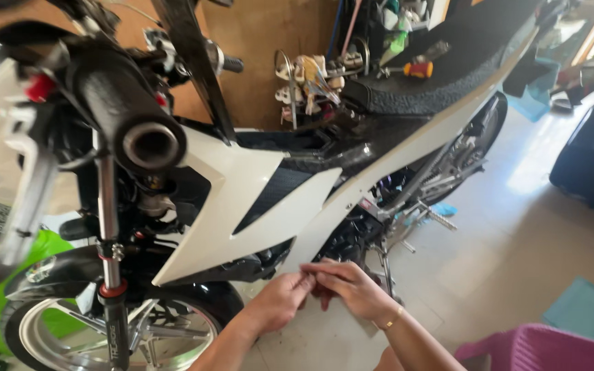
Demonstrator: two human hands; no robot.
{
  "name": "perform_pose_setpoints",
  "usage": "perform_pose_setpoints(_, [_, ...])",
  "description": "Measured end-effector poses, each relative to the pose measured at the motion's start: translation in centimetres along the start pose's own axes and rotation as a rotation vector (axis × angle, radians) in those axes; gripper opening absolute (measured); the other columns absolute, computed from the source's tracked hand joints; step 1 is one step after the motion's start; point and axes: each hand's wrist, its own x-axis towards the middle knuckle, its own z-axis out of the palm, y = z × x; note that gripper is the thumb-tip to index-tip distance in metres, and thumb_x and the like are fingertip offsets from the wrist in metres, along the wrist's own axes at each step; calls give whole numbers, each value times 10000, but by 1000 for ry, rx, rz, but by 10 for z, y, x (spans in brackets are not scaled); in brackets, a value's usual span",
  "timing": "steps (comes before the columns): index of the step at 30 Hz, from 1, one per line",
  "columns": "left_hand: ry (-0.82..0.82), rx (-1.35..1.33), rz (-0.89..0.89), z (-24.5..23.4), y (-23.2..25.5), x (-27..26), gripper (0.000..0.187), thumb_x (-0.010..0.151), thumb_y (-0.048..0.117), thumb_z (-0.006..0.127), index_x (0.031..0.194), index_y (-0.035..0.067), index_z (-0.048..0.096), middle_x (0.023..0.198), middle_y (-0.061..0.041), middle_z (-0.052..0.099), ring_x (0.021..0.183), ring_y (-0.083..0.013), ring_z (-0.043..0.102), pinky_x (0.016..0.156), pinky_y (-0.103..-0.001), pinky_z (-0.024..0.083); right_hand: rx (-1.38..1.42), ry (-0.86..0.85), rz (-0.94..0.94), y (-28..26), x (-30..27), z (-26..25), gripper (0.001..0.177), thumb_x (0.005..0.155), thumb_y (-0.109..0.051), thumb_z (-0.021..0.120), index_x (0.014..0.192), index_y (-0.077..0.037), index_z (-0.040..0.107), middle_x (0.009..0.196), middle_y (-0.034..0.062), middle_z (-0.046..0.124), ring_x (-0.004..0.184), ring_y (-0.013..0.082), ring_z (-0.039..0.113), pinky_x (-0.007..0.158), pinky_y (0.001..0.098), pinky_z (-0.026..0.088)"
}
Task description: The person uses a screwdriver to remove and install screws on the motorcycle's front fairing and lower body panels. They manipulate small screws and fasteners by hand and with the tool, working near the front wheel and engine area.
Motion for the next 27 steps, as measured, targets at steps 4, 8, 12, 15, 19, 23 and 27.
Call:
perform_pose_setpoints(4, [182, 102, -41, 9, -51, 8, 285, 1030, 323, 518, 991, 95, 686, 627, 2, 561, 573, -109, 499, 543, -305, 428, -32, 84, -3, 51, 5, 6, 384, 1046, -136, 511, 1372, 12, 650, 963, 22, 533, 783, 96, 614, 636, 280, 566])
perform_pose_setpoints(8, [178, 47, -102, 36, -127, 10, 265, 1025, 292, 519, 975, 70, 654, 639, 6, 564, 581, -109, 501, 549, -308, 430, -164, 180, 191, 124, -11, 12, 382, 1026, -164, 511, 1362, -50, 653, 930, 17, 588, 628, 100, 571, 579, 281, 534])
perform_pose_setpoints(12, [175, -29, -228, 67, -199, 2, 243, 1008, 289, 558, 966, 85, 684, 622, 3, 550, 579, -97, 508, 552, -294, 428, -250, 43, 485, 172, -31, 5, 327, 1023, -240, 559, 1181, -8, 729, 842, 49, 694, 650, 133, 646, 635, 308, 554])
perform_pose_setpoints(15, [178, -25, -315, 83, -244, -3, 265, 1005, 287, 571, 926, 70, 701, 596, -10, 544, 560, -104, 488, 540, -299, 409, -594, -114, 586, 193, -44, -2, 338, 952, -301, 606, 1151, -85, 774, 841, 58, 730, 698, 159, 695, 702, 338, 556])
perform_pose_setpoints(19, [140, -57, -312, 88, -266, -7, 312, 1016, 303, 555, 902, 45, 688, 597, 1, 561, 562, -96, 489, 537, -297, 412, -657, -146, 619, 194, -37, -9, 379, 907, -341, 640, 1200, -125, 744, 897, 81, 781, 721, 151, 718, 760, 332, 574])
perform_pose_setpoints(23, [160, 43, -382, 89, -259, -8, 310, 995, 316, 559, 893, 59, 699, 603, -13, 588, 555, -113, 524, 536, -310, 426, -672, -116, 596, 189, -29, -6, 366, 889, -338, 666, 1184, -131, 729, 879, 64, 778, 746, 153, 740, 769, 331, 577])
perform_pose_setpoints(27, [63, 135, -485, 88, -248, -13, 320, 987, 349, 572, 911, 75, 719, 626, -18, 596, 572, -127, 545, 561, -319, 450, -624, -161, 562, 189, -27, 1, 240, 886, -222, 624, 999, -58, 758, 851, 59, 784, 734, 149, 761, 730, 320, 595])
